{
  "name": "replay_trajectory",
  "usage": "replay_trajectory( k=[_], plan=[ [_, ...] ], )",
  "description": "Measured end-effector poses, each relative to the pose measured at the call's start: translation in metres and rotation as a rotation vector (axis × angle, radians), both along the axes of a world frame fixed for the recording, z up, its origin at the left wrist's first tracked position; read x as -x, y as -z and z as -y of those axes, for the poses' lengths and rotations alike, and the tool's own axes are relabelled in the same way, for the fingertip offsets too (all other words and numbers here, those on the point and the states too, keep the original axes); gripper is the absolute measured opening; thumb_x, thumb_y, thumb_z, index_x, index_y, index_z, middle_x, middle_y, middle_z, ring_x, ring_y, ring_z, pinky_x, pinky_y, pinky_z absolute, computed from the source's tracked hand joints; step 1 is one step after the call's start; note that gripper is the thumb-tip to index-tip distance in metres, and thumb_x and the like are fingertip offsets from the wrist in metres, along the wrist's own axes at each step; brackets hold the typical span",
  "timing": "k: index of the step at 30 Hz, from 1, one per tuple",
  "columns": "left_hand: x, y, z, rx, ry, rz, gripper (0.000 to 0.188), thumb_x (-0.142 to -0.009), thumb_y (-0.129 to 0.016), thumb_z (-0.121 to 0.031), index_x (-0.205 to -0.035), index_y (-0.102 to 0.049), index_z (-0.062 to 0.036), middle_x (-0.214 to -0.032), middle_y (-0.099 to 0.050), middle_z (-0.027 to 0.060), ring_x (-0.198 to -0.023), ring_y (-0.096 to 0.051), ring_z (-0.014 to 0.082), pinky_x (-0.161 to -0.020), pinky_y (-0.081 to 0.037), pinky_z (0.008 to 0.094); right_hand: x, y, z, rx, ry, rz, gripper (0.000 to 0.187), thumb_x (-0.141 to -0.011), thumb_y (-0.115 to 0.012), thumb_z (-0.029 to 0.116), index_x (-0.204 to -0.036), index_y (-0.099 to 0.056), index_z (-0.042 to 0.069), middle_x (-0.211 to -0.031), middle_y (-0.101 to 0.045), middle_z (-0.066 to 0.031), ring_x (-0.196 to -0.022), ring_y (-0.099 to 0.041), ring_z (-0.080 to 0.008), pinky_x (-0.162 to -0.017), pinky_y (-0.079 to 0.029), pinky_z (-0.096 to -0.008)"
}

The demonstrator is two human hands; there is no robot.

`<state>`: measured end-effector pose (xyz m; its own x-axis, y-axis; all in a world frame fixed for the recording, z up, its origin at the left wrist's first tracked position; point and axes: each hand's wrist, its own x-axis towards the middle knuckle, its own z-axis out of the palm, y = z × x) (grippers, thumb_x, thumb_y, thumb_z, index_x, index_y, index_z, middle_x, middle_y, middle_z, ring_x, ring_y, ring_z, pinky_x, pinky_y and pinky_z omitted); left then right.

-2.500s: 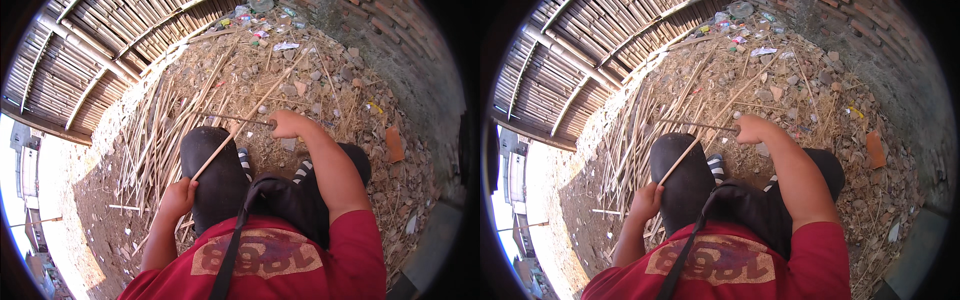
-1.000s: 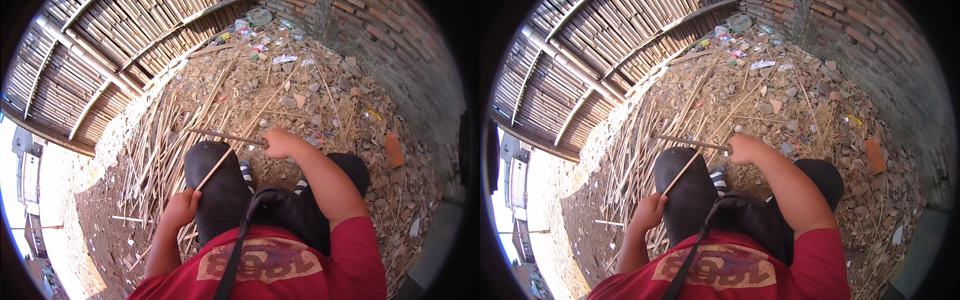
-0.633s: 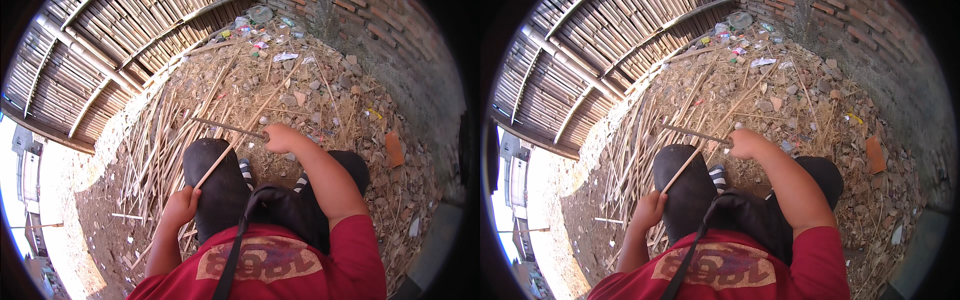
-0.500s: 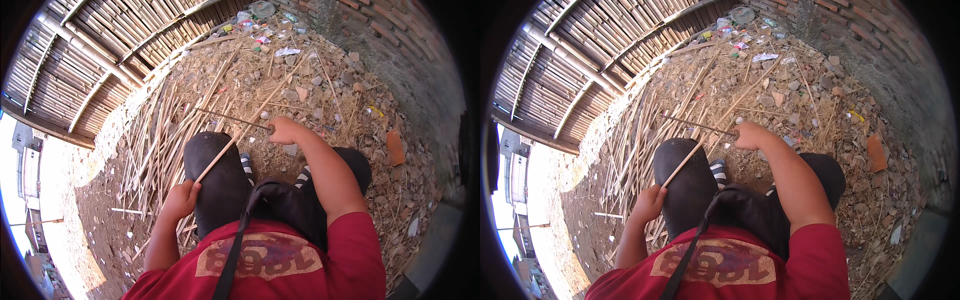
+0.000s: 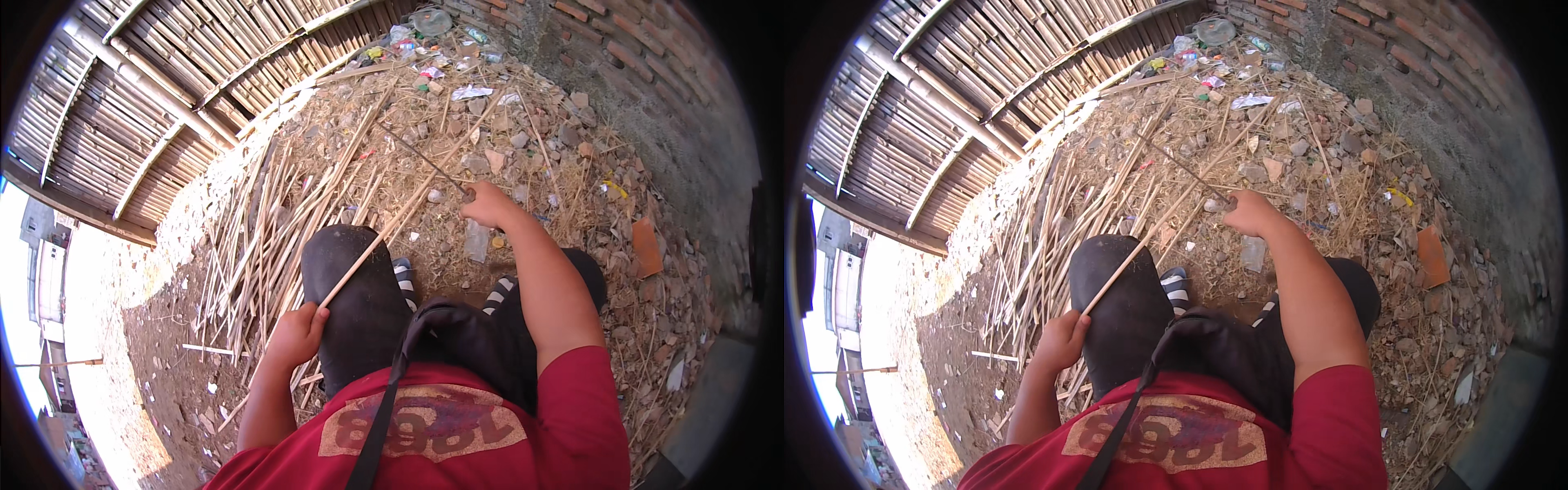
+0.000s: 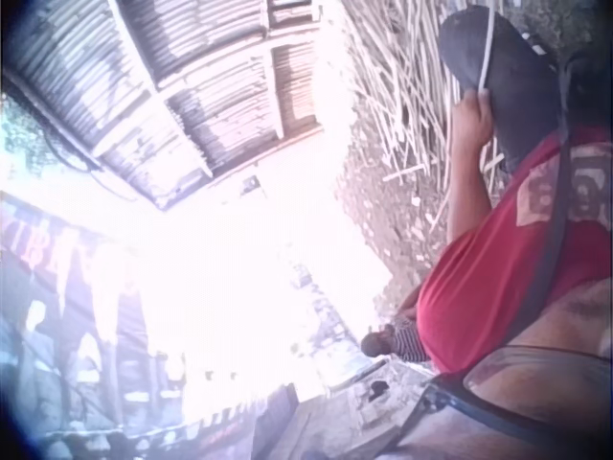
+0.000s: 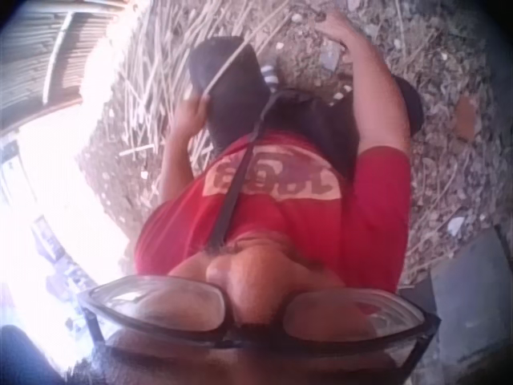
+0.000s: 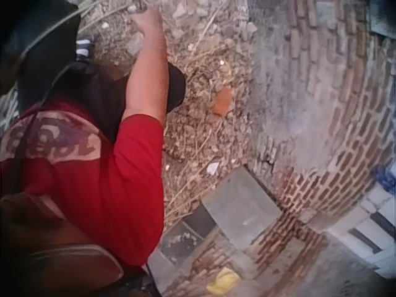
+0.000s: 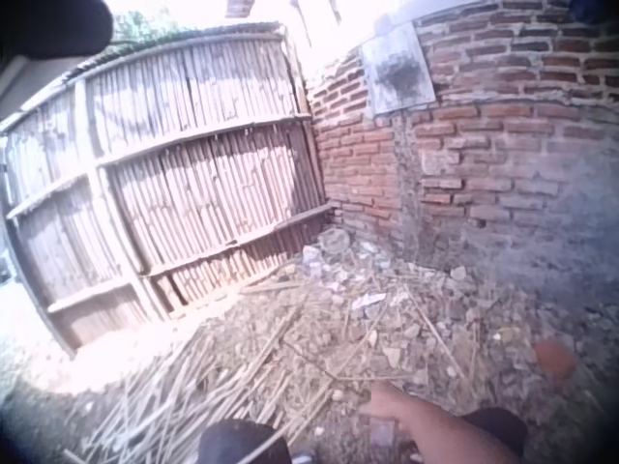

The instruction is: The person holds a bamboo strip and uses a large blade to shave or scrape its surface, working on several strips while sitting on the ground.

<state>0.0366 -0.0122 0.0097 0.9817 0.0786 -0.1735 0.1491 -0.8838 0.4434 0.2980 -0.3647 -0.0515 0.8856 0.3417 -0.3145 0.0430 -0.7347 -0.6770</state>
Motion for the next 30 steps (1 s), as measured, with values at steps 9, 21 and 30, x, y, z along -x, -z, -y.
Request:
replay_trajectory(
  k=[9, 21, 30],
  plan=[
    [0.004, -0.004, 0.004, 0.047, -0.032, -0.01, 0.041, -0.102, -0.055, -0.036, -0.083, -0.054, -0.0007, -0.069, -0.06, 0.0254, -0.071, -0.061, 0.0482, -0.063, -0.044, 0.0547, 0.003, -0.006, 0.008, -0.13, 0.095, 0.224, 0.071, -0.076, -0.08, 0.04, -0.127, -0.063, -0.006, -0.117, -0.069, -0.0239, -0.108, -0.068, -0.0342, -0.095, -0.052, -0.0407],
    [0.022, -0.007, 0.022, -0.169, -0.14, 0.06, 0.033, -0.099, -0.063, -0.034, -0.089, -0.055, -0.0035, -0.07, -0.065, 0.0254, -0.069, -0.064, 0.049, -0.06, -0.045, 0.0582, 0.014, -0.03, -0.001, -0.01, -0.157, 0.194, 0.042, -0.077, -0.08, 0.036, -0.098, -0.07, 0.001, -0.082, -0.069, -0.016, -0.079, -0.068, -0.0316, -0.071, -0.051, -0.0423],
    [0.024, -0.006, 0.028, -0.13, -0.141, 0.059, 0.037, -0.103, -0.054, -0.036, -0.088, -0.055, -0.0027, -0.071, -0.062, 0.0261, -0.072, -0.062, 0.051, -0.062, -0.044, 0.0583, 0.035, -0.044, -0.02, 0.067, -0.348, 0.234, 0.038, -0.075, -0.079, 0.036, -0.098, -0.07, 0.007, -0.087, -0.071, -0.0157, -0.087, -0.07, -0.0347, -0.075, -0.053, -0.0452]
  ],
)
